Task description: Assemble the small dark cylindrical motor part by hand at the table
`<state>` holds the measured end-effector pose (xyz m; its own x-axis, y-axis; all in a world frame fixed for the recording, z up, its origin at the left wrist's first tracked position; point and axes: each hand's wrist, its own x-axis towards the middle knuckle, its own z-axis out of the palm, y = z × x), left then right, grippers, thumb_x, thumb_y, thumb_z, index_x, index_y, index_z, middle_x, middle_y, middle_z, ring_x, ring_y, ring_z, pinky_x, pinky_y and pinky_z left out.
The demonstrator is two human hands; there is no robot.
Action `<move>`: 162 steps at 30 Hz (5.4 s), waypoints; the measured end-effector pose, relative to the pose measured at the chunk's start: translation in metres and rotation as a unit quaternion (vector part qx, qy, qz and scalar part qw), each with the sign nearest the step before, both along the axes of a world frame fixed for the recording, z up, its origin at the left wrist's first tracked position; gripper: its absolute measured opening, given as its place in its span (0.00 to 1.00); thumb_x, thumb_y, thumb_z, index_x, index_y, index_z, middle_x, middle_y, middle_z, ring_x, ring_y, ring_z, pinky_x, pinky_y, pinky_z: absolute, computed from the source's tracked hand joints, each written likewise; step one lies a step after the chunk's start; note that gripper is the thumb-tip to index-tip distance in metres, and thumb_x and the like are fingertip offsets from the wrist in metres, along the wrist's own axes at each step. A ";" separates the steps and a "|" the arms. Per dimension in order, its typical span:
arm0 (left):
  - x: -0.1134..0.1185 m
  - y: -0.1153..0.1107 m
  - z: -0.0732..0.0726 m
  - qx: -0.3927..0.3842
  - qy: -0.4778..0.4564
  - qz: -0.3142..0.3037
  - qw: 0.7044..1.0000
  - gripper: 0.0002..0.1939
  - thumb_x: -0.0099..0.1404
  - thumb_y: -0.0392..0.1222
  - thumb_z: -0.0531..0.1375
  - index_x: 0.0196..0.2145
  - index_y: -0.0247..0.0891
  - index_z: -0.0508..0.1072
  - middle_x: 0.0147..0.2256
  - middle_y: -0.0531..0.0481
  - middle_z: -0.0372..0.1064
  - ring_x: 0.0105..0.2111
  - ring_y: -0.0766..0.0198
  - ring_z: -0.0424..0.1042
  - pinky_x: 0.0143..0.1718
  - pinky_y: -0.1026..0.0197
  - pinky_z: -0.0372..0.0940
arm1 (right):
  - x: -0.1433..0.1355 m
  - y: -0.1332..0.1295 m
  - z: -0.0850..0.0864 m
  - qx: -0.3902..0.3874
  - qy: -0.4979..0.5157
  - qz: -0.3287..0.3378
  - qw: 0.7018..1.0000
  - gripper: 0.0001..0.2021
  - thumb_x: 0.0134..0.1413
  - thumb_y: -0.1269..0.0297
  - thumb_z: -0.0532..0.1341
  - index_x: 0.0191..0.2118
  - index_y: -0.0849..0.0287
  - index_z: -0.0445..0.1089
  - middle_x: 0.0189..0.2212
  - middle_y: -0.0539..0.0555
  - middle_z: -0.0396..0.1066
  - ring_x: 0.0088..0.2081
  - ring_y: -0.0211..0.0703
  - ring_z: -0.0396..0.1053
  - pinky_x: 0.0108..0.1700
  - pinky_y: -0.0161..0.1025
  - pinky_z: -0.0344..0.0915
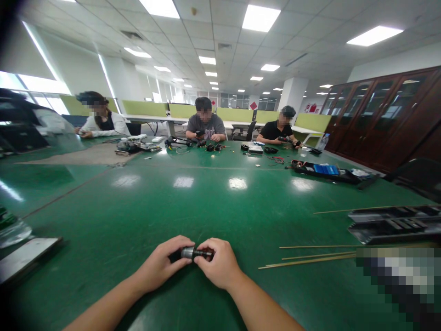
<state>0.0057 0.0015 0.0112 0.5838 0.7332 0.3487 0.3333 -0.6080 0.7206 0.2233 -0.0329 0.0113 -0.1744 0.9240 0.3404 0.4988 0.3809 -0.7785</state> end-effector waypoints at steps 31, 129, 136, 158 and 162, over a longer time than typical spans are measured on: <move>-0.001 -0.002 0.002 0.007 -0.008 0.012 1.000 0.13 0.65 0.40 0.62 0.49 0.43 0.72 0.45 0.46 0.72 0.45 0.58 0.71 0.50 0.55 0.66 | 0.000 0.001 -0.003 -0.048 0.015 -0.009 0.999 0.02 0.51 0.67 0.66 0.32 0.58 0.77 0.26 0.49 0.74 0.28 0.40 0.70 0.32 0.33 0.62; 0.000 -0.002 0.001 0.002 0.000 0.029 1.000 0.14 0.66 0.44 0.61 0.49 0.42 0.73 0.44 0.45 0.72 0.44 0.57 0.71 0.48 0.55 0.66 | 0.002 0.000 -0.003 -0.075 0.042 -0.013 0.996 0.04 0.53 0.65 0.65 0.32 0.59 0.75 0.24 0.48 0.71 0.26 0.38 0.66 0.30 0.32 0.59; 0.000 -0.002 0.001 -0.003 0.002 0.032 0.999 0.15 0.68 0.46 0.59 0.51 0.42 0.72 0.44 0.45 0.72 0.44 0.56 0.70 0.48 0.54 0.66 | 0.001 0.001 -0.002 -0.080 0.053 -0.006 0.995 0.04 0.53 0.64 0.65 0.31 0.59 0.74 0.24 0.49 0.71 0.26 0.38 0.65 0.30 0.33 0.59; 0.001 -0.002 0.000 -0.006 0.010 0.029 1.000 0.15 0.68 0.44 0.60 0.52 0.45 0.70 0.45 0.48 0.71 0.46 0.59 0.69 0.50 0.56 0.64 | 0.002 0.002 -0.006 -0.074 0.056 -0.006 0.996 0.04 0.52 0.64 0.66 0.32 0.59 0.74 0.24 0.48 0.70 0.26 0.37 0.64 0.29 0.32 0.58; 0.001 -0.002 0.000 -0.009 0.010 0.031 0.999 0.15 0.68 0.44 0.60 0.51 0.45 0.70 0.45 0.48 0.70 0.46 0.59 0.69 0.50 0.56 0.63 | 0.002 0.002 -0.008 -0.078 0.053 -0.009 0.996 0.04 0.52 0.64 0.66 0.31 0.59 0.74 0.23 0.47 0.70 0.26 0.36 0.64 0.29 0.32 0.57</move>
<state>0.0065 -0.0006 0.0108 0.5435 0.7747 0.3232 0.3849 -0.5721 0.7242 0.2254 -0.0306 0.0036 -0.1273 0.9696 0.2090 0.4165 0.2434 -0.8759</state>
